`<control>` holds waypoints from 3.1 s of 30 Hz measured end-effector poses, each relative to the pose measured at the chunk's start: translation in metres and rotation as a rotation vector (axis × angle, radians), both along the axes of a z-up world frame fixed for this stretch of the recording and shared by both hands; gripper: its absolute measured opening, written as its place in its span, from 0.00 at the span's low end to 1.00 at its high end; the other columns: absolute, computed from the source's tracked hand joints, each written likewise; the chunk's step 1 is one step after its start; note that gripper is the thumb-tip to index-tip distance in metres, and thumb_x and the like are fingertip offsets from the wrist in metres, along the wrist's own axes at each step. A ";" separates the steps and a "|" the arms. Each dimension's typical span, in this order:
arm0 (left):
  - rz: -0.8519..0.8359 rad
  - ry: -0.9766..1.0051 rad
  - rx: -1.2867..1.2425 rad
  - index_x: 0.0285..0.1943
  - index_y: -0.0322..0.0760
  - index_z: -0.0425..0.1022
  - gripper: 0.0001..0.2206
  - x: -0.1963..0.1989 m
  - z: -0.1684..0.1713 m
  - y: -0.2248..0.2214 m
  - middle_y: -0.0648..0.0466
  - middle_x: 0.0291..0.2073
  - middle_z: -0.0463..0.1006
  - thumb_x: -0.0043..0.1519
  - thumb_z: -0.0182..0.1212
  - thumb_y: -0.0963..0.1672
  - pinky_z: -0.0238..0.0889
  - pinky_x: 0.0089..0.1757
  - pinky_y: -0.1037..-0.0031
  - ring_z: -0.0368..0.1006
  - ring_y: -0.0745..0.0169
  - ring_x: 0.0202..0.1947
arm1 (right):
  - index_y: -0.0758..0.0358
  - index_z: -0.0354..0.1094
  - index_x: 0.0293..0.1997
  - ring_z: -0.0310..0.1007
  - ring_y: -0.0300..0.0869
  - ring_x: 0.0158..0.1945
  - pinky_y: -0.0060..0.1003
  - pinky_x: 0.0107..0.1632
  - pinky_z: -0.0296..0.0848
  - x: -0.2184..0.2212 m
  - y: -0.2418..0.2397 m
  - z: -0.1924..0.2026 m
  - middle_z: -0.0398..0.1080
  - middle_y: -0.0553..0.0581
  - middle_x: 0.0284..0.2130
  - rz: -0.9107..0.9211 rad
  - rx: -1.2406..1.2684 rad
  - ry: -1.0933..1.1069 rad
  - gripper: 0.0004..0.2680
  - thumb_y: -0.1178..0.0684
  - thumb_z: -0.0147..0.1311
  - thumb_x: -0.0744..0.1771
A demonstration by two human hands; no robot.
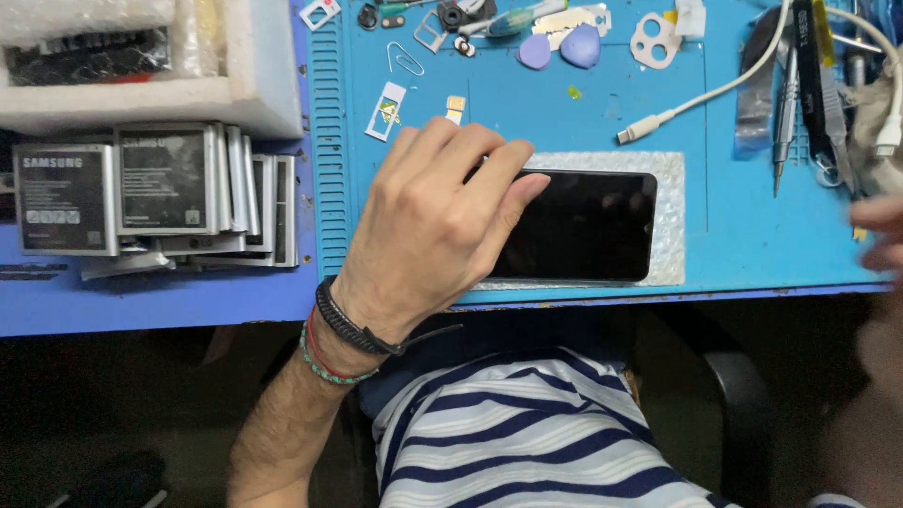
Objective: Removing the back cover of a smartphone using a SIM ejector tool and a plastic prying pick
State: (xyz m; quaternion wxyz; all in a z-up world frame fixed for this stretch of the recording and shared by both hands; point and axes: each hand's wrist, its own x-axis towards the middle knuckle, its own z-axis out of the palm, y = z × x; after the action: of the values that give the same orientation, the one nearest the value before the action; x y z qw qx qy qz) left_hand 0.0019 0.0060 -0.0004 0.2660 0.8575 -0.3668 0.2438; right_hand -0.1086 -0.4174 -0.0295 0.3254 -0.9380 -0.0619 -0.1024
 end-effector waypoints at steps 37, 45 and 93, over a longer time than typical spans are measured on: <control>-0.115 -0.061 0.012 0.45 0.35 0.80 0.07 -0.014 0.043 0.015 0.51 0.37 0.83 0.75 0.57 0.38 0.58 0.31 0.65 0.71 0.53 0.31 | 0.74 0.74 0.45 0.79 0.49 0.43 0.37 0.49 0.75 0.062 0.137 0.044 0.78 0.64 0.40 0.387 0.150 -0.086 0.03 0.66 0.61 0.69; 0.036 -0.341 0.126 0.53 0.41 0.87 0.13 -0.019 0.030 -0.017 0.59 0.36 0.79 0.77 0.57 0.48 0.63 0.42 0.66 0.74 0.57 0.37 | 0.72 0.74 0.47 0.80 0.48 0.45 0.35 0.50 0.77 0.064 0.134 0.041 0.78 0.63 0.41 0.393 0.149 -0.063 0.06 0.68 0.60 0.67; 0.217 -0.284 0.115 0.55 0.56 0.85 0.06 -0.017 0.010 -0.024 0.62 0.39 0.75 0.75 0.63 0.50 0.54 0.47 0.62 0.72 0.60 0.42 | 0.79 0.78 0.68 0.82 0.48 0.45 0.39 0.44 0.79 0.096 0.021 0.066 0.82 0.69 0.48 -0.108 -0.623 -0.024 0.09 0.60 0.65 0.81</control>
State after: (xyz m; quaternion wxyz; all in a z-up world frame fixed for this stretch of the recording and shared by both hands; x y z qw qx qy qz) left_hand -0.0155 -0.0178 0.0094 0.1343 0.8626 -0.3193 0.3686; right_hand -0.0129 -0.3959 0.0369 0.0158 -0.9932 -0.0443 -0.1064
